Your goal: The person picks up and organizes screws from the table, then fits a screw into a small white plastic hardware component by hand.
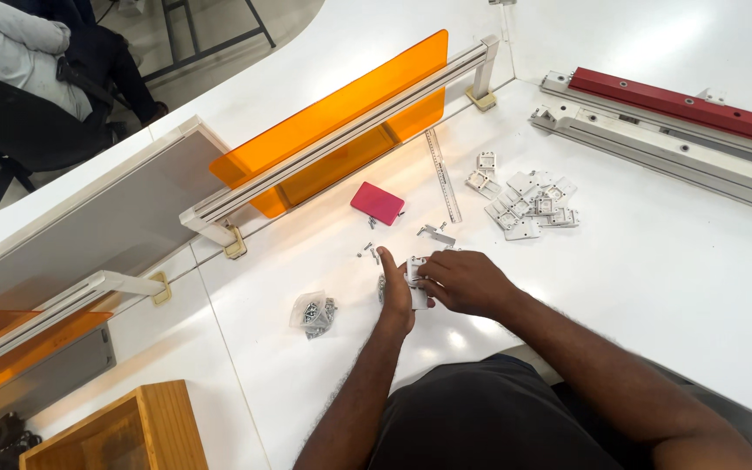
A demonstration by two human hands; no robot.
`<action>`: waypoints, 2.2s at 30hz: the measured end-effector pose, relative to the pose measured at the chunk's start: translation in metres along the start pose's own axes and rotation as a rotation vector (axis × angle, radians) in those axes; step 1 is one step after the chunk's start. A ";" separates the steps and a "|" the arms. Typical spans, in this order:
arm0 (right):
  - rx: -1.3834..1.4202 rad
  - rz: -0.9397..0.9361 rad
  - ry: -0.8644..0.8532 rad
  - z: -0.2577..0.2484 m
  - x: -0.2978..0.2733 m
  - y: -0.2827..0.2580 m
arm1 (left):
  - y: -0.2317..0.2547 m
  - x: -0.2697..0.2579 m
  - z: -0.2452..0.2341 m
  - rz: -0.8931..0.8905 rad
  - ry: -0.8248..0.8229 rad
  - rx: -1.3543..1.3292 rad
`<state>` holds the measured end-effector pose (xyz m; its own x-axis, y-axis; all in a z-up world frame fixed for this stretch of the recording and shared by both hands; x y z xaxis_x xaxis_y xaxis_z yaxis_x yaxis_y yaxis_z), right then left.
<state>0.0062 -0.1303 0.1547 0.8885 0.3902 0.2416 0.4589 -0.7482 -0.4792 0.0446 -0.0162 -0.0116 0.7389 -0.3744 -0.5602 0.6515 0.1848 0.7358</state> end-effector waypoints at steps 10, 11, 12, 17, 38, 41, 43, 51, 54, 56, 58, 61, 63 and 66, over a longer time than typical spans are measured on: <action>0.160 0.401 -0.046 0.019 -0.009 0.009 | -0.006 0.002 -0.009 0.094 0.040 -0.009; 0.207 0.345 0.023 0.011 -0.009 0.006 | -0.005 0.000 -0.010 0.078 0.048 -0.010; 0.253 0.285 0.092 0.004 -0.009 0.003 | -0.004 -0.001 -0.011 0.064 0.060 -0.011; 0.161 0.074 0.050 0.014 -0.012 0.002 | -0.004 -0.002 0.000 -0.001 0.039 0.068; 0.192 0.210 -0.042 0.025 -0.058 0.093 | -0.069 0.066 0.046 -0.236 0.001 0.107; 0.236 0.431 -0.107 0.019 -0.060 0.117 | -0.067 0.081 0.069 -0.160 0.034 0.209; 0.286 0.561 -0.146 0.007 -0.060 0.129 | -0.065 0.091 0.084 -0.122 0.057 0.234; 0.330 0.261 -0.052 -0.036 -0.057 0.148 | -0.049 0.103 0.108 -0.133 0.071 0.056; 0.260 0.149 -0.004 -0.031 -0.059 0.159 | -0.052 0.100 0.115 -0.195 0.135 0.059; 0.248 0.190 -0.062 -0.025 -0.063 0.169 | -0.053 0.097 0.120 -0.224 0.102 0.115; 0.271 0.273 -0.086 -0.015 -0.066 0.174 | -0.053 0.094 0.125 -0.232 0.090 0.196; 0.424 0.476 -0.084 0.002 -0.070 0.185 | -0.046 0.094 0.129 -0.166 0.100 0.373; 0.617 0.629 -0.104 0.011 -0.068 0.190 | -0.038 0.097 0.131 -0.062 0.099 0.514; 0.404 0.661 -0.186 -0.004 -0.065 0.185 | -0.037 0.102 0.126 -0.052 0.118 0.468</action>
<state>0.0329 -0.2957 0.0535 0.9438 0.0432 -0.3278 -0.2327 -0.6173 -0.7515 0.0745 -0.1755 -0.0486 0.7392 -0.2615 -0.6206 0.5611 -0.2706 0.7823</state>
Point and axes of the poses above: each hand's wrist, its own x-axis towards the middle knuckle, its own z-axis out of the palm, y = z × x, the point moved 6 cm from there along x, towards the middle knuckle, and after that the axes turned 4 degrees about x, right-handed, at the moved point
